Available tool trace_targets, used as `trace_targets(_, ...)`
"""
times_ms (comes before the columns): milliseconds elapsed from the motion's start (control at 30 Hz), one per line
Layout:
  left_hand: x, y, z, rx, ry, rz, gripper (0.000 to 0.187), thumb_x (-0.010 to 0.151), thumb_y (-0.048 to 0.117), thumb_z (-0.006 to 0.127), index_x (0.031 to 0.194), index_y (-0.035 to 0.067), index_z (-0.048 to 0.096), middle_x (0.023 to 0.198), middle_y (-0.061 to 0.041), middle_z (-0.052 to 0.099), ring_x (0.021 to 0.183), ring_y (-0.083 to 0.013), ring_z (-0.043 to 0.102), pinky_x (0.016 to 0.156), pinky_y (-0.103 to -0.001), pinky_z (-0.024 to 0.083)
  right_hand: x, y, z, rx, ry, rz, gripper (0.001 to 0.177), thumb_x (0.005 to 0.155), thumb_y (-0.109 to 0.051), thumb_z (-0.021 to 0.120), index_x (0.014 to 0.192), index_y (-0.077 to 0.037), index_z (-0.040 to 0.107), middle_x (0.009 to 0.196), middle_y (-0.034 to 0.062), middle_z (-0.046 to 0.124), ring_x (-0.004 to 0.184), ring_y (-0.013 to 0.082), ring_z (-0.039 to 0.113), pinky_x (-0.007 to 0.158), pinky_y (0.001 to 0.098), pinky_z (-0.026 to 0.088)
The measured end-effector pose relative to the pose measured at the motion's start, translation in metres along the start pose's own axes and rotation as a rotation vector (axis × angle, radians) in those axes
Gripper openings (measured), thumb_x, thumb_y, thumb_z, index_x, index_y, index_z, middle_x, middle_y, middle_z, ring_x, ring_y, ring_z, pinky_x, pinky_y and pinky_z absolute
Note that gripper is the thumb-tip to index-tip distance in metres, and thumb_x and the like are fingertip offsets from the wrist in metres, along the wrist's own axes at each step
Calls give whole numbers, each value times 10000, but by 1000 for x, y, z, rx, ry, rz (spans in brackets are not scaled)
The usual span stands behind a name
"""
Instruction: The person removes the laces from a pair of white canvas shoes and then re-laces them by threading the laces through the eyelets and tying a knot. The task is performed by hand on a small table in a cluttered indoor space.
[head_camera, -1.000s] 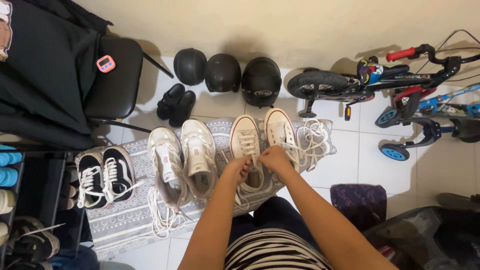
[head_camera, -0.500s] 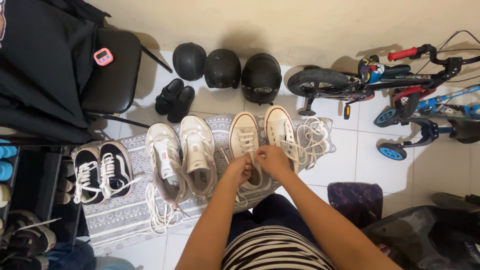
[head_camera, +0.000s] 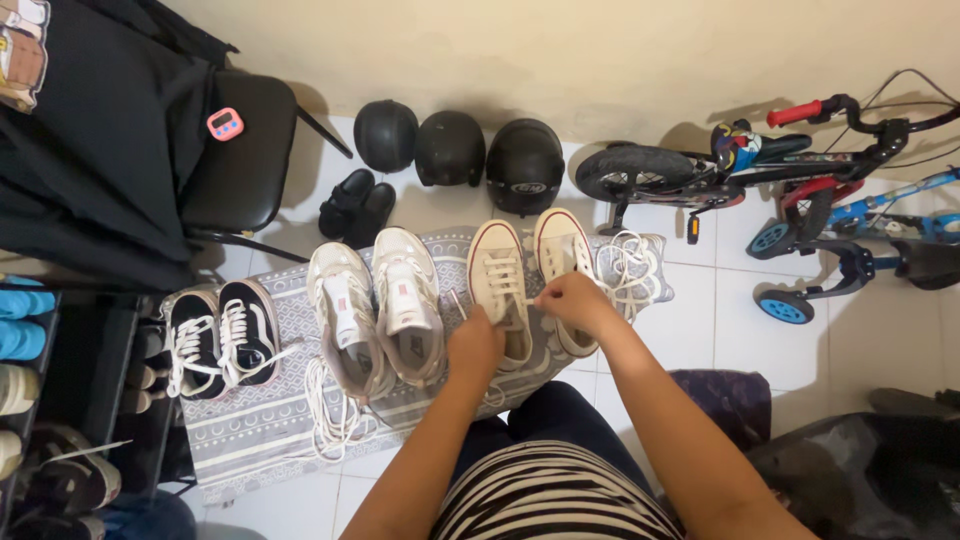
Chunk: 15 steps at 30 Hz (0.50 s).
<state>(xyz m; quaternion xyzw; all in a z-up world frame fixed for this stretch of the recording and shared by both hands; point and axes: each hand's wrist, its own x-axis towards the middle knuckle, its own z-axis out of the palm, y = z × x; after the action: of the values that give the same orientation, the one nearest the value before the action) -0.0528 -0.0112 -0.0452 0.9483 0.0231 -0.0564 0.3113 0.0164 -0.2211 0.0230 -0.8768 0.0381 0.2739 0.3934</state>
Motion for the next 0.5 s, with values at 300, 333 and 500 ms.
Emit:
trace_targets(300, 0, 9, -47, 52, -34, 97, 316, 812, 256, 725, 1003, 42, 592, 870, -219, 698, 791, -415, 700, 701, -529, 538, -18, -25, 3, -167, 88, 62, 317, 823, -431, 759, 845, -120, 816, 785, 79, 763, 746, 223, 713, 730, 348, 538)
trace_targets(333, 0, 14, -54, 7, 35, 179, 336, 783, 274, 743, 988, 47, 604, 888, -207, 698, 804, -413, 697, 693, -520, 537, -19, -32, 3, -154, 94, 47, 308, 836, -428, 736, 845, -131, 819, 798, 62, 768, 753, 214, 720, 732, 345, 539)
trace_targets(500, 11, 39, -78, -304, 80, 345, 319, 828, 305, 728, 1007, 43, 698, 879, -196, 692, 809, -419, 672, 690, -506, 515, -27, -78, 2, -89, 81, -89, 328, 903, -425, 643, 861, -139, 797, 797, 30, 777, 744, 189, 734, 708, 336, 551)
